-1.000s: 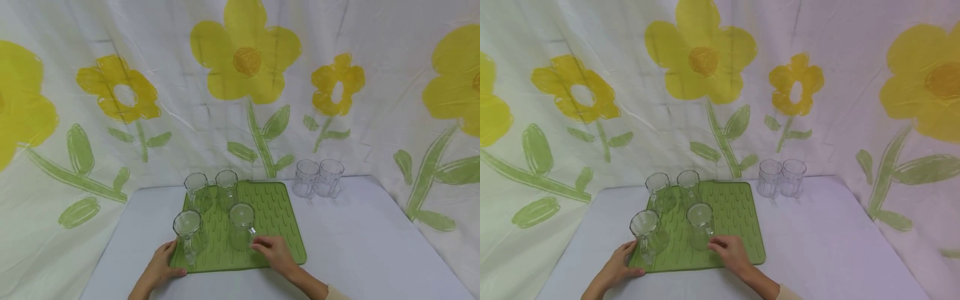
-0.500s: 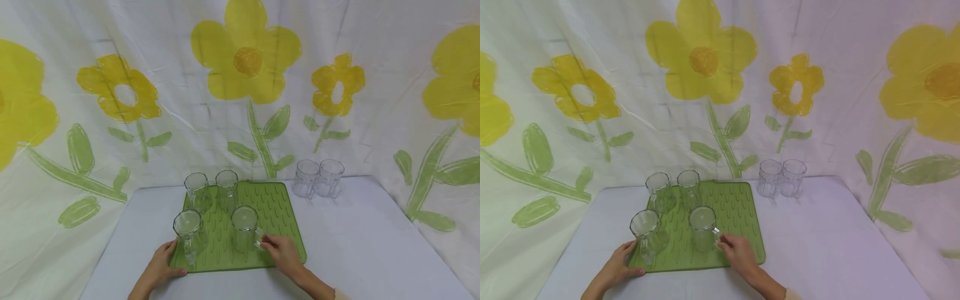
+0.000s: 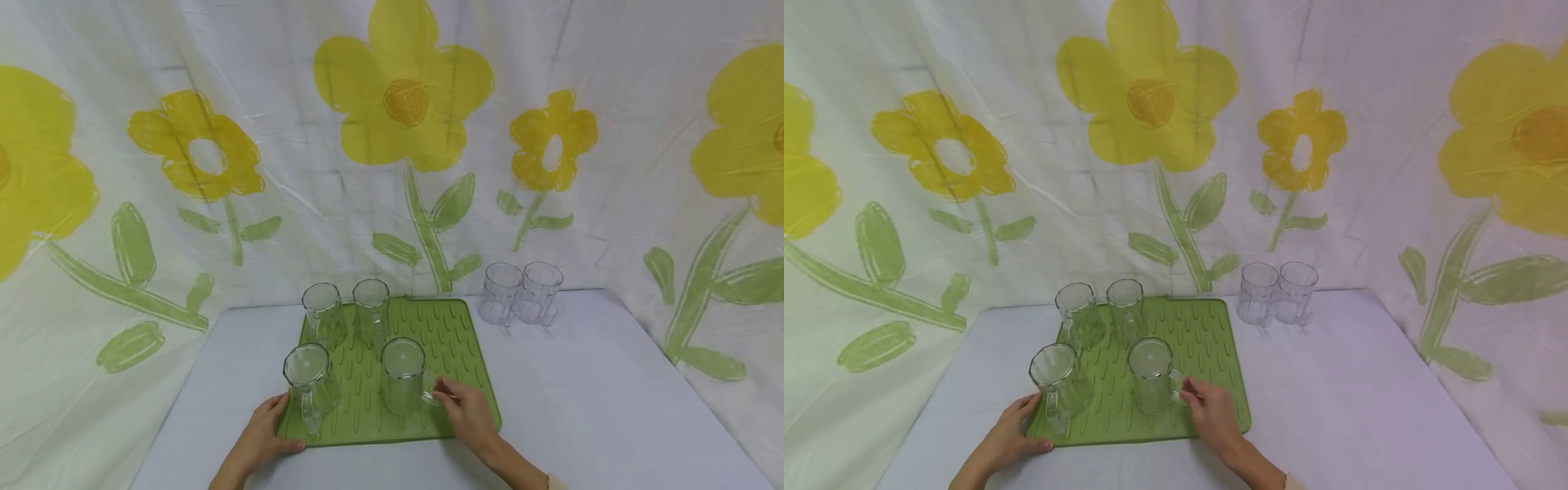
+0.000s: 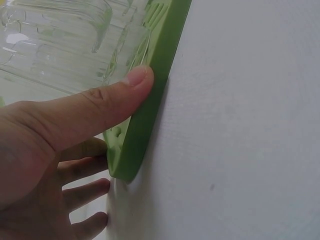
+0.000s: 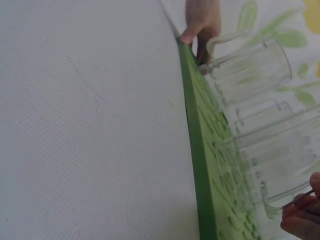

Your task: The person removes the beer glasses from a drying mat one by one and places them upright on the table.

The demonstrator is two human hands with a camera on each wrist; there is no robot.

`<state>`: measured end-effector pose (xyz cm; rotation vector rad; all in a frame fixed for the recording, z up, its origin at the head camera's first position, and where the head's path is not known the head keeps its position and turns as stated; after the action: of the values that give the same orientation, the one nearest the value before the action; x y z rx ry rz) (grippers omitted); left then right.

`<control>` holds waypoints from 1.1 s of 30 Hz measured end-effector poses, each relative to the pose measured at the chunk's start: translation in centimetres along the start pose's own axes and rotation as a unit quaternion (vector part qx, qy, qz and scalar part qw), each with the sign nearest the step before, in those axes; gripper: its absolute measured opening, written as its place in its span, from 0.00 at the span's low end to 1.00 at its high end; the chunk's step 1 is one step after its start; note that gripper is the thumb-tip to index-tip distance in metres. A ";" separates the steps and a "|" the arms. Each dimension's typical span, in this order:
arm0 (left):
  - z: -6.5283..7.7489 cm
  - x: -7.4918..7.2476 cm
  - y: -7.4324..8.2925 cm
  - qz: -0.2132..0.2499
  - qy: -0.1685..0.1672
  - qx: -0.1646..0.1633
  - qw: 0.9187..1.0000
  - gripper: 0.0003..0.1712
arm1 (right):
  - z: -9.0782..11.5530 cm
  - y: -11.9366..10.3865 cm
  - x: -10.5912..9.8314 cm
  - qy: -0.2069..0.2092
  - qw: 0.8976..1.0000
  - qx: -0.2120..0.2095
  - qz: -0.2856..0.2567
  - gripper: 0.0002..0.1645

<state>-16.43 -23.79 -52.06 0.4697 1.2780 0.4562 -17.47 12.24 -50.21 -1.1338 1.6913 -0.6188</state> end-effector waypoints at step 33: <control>0.0 0.1 -0.2 0.001 0.000 -0.006 1.000 0.64 | -2.5 0.1 -2.7 0.042 0.994 -0.098 0.023 0.08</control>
<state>-16.43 -23.87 -52.23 0.4598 1.2740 0.4650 -19.54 14.39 -48.10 -1.2163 1.8777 -0.4846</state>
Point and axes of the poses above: each hand's wrist, its own z-axis away from the middle knuckle, its own x-axis out of the palm, y = z × x, the point moved 2 cm from there along -z, towards the middle knuckle, and after that the axes turned 2 degrees about -y, right-handed, at the moved point
